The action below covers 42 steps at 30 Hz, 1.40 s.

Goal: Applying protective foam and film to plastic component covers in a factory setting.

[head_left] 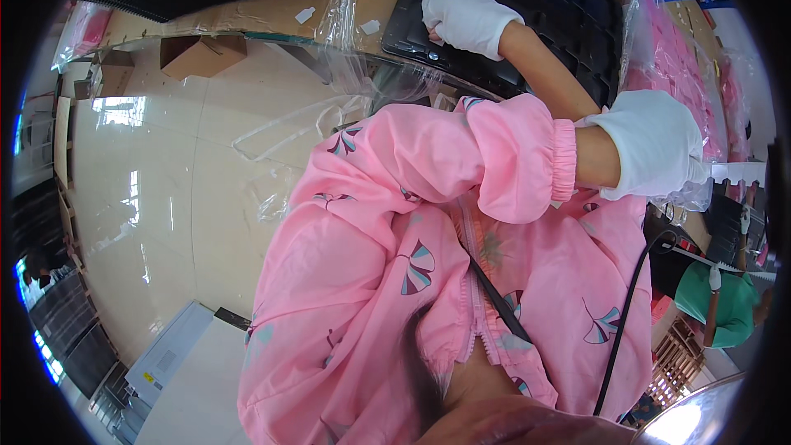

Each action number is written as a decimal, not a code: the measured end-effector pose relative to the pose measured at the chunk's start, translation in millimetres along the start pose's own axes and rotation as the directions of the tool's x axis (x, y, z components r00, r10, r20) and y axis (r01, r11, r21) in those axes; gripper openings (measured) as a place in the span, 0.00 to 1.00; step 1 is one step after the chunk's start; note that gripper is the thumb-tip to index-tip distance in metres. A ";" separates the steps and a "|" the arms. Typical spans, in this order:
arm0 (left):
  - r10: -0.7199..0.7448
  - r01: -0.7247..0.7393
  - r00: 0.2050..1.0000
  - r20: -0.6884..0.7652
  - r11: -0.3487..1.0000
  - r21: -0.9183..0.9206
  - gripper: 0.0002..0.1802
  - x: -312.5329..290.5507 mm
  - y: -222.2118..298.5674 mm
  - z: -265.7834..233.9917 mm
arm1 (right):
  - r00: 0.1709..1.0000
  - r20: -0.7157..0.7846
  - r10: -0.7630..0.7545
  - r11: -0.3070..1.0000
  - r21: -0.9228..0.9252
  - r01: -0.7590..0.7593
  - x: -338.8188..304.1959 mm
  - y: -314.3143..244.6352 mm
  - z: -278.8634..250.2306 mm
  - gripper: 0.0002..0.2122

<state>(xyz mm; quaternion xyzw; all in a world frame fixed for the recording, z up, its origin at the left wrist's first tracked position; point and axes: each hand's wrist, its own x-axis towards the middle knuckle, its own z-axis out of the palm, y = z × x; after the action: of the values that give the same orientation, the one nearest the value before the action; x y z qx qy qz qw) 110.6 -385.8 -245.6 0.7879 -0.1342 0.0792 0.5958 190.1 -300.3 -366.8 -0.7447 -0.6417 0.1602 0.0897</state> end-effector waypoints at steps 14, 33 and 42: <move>-0.139 0.166 0.985 0.101 0.918 -0.359 0.14 39.3 -11.7 -22.4 | 0.294 -0.622 0.726 0.491 0.768 0.411 -198.9 63.4 -36.7 0.12; -0.054 0.039 0.992 -0.116 0.992 -0.123 0.15 73.8 -37.4 -17.7 | 0.237 -0.970 -0.046 0.919 -0.134 -0.370 -222.1 12.6 -59.1 0.11; -0.103 0.082 0.989 -0.105 0.979 -0.187 0.12 76.3 -43.0 -21.1 | 0.216 -0.965 -0.151 0.927 -0.214 -0.307 -209.6 24.9 -52.1 0.11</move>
<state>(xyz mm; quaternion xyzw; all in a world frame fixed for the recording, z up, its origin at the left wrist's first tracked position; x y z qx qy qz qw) 197.1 -363.5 -257.4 0.7297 -0.0698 0.0839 0.6750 205.4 -506.9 -300.8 -0.7137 -0.4213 -0.4566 0.3236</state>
